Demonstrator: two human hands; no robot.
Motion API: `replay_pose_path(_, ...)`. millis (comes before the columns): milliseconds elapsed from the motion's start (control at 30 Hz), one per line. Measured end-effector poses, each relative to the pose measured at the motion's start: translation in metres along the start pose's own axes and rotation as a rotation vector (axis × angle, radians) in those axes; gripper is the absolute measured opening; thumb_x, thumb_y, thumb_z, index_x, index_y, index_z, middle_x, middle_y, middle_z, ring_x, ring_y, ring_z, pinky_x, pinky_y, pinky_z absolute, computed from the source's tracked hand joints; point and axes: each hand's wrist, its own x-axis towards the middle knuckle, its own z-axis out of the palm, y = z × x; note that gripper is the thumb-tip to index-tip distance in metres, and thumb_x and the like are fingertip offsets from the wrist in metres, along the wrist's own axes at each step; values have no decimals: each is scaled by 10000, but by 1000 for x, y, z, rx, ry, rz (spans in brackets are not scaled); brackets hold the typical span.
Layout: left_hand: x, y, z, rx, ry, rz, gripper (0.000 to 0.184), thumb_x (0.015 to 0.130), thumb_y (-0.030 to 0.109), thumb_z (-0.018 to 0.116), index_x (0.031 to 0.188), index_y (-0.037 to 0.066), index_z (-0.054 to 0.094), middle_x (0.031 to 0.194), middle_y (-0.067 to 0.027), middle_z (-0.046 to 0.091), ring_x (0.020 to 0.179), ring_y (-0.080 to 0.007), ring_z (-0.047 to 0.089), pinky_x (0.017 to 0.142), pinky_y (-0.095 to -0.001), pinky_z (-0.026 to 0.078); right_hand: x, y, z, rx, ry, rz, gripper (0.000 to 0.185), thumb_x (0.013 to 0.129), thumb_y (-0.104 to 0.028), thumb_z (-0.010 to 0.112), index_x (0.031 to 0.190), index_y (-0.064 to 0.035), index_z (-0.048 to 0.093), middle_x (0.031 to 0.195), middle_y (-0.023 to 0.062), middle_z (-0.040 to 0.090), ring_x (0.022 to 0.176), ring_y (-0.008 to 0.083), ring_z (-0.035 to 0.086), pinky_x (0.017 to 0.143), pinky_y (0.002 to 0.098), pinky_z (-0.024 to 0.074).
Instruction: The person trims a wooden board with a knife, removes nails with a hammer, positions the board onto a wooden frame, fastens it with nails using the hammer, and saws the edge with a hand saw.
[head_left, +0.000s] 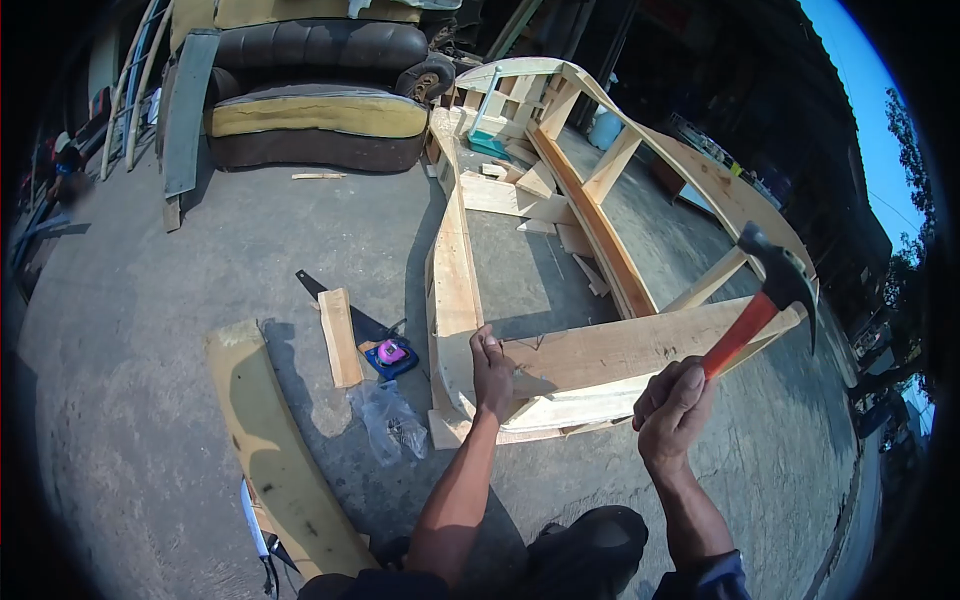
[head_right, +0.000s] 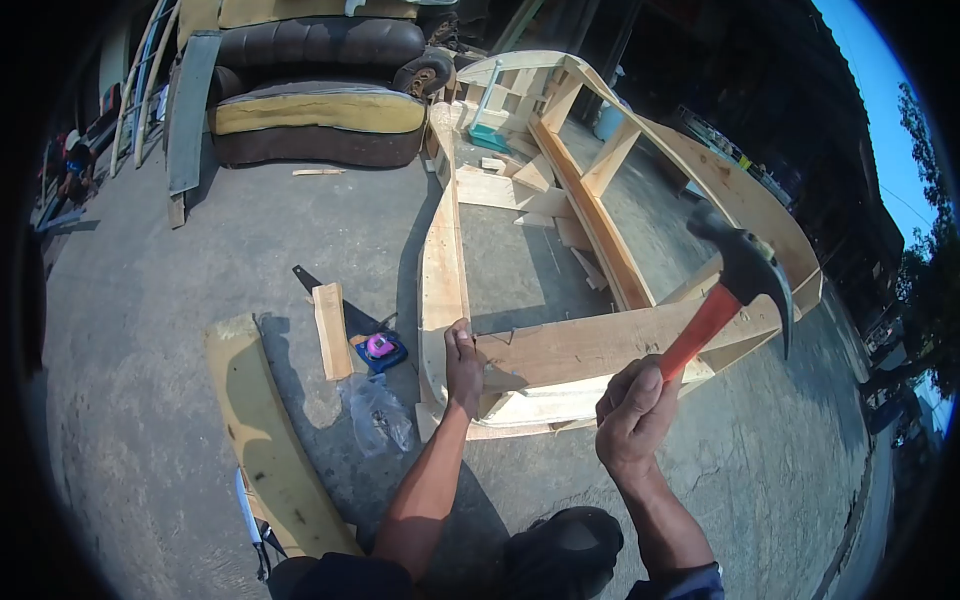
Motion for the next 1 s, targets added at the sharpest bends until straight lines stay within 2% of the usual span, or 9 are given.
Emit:
replay_pose_path(67, -3, 8, 5, -7, 85, 38, 452, 1103, 358, 276, 1422, 67, 408, 1257, -164, 557, 1148, -295, 537, 1027, -403, 399, -22, 52, -24, -1050, -607, 92, 475, 1066, -449, 424, 947, 0, 522, 604, 85, 485, 590, 210, 571, 570, 436, 432)
replay_pose_path(200, 10, 4, 5, -23, 105, 48, 451, 1102, 374, 290, 1410, 71, 417, 1254, -151, 550, 1150, -274, 531, 1033, -389, 390, 26, -68, -21, -487, -334, 461, 514, 1069, -469, 407, 925, -8, 582, 608, 4, 472, 488, 98, 443, 493, 301, 424)
replay_pose_path(333, -3, 2, 3, -80, 71, 4, 444, 1099, 388, 303, 1387, 77, 435, 1234, -141, 550, 1132, -254, 533, 1023, -381, 393, 46, -64, 18, 318, 254, -118, 404, 1083, -457, 350, 1004, -75, 459, 587, -63, 357, 419, 30, 337, 338, 223, 298)
replay_pose_path(433, 2, 18, 4, -30, 56, -25, 427, 1103, 311, 296, 1435, 51, 367, 1404, -210, 486, 1280, -338, 503, 1087, -419, 371, -5, 49, -19, -990, -733, 271, 441, 1076, -368, 386, 990, 47, 505, 667, 305, 572, 729, 599, 540, 681, 579, 457)
replay_pose_path(567, 4, 12, -2, 41, 77, 25, 425, 1102, 303, 277, 1422, 47, 389, 1414, -221, 496, 1328, -359, 476, 1108, -419, 359, 36, -65, -20, -398, -289, 525, 498, 1071, -473, 395, 918, -28, 558, 571, -5, 472, 477, 63, 441, 435, 289, 375)
replay_pose_path(633, -11, 4, -2, 46, 77, 20, 423, 1102, 301, 277, 1420, 48, 393, 1394, -221, 511, 1303, -356, 498, 1095, -420, 373, 34, -68, -22, -163, -158, 398, 475, 1076, -464, 389, 886, -55, 537, 571, -37, 436, 433, 41, 381, 393, 257, 304)
replay_pose_path(733, -7, 28, -1, -110, 10, -142, 421, 1102, 302, 279, 1421, 52, 394, 1364, -207, 533, 1241, -345, 537, 1061, -424, 401, -3, 17, -6, -625, -234, 82, 510, 1078, -437, 376, 895, 15, 526, 596, 119, 538, 513, 293, 557, 534, 432, 469)
replay_pose_path(800, -1, 17, -5, 16, 59, -65, 417, 1102, 306, 283, 1417, 58, 400, 1340, -190, 549, 1198, -327, 559, 1032, -428, 422, -8, 20, -6, -996, -633, 371, 522, 1072, -426, 391, 947, 51, 565, 660, 197, 590, 649, 389, 611, 664, 474, 490)
replay_pose_path(1000, 2, 1, -3, -40, 65, -22, 424, 1099, 322, 296, 1382, 41, 438, 1343, -181, 548, 1236, -315, 533, 1057, -409, 399, 47, -73, 12, -5, -39, 47, 478, 1073, -483, 377, 966, -45, 535, 587, -41, 388, 421, 68, 345, 395, 241, 319)
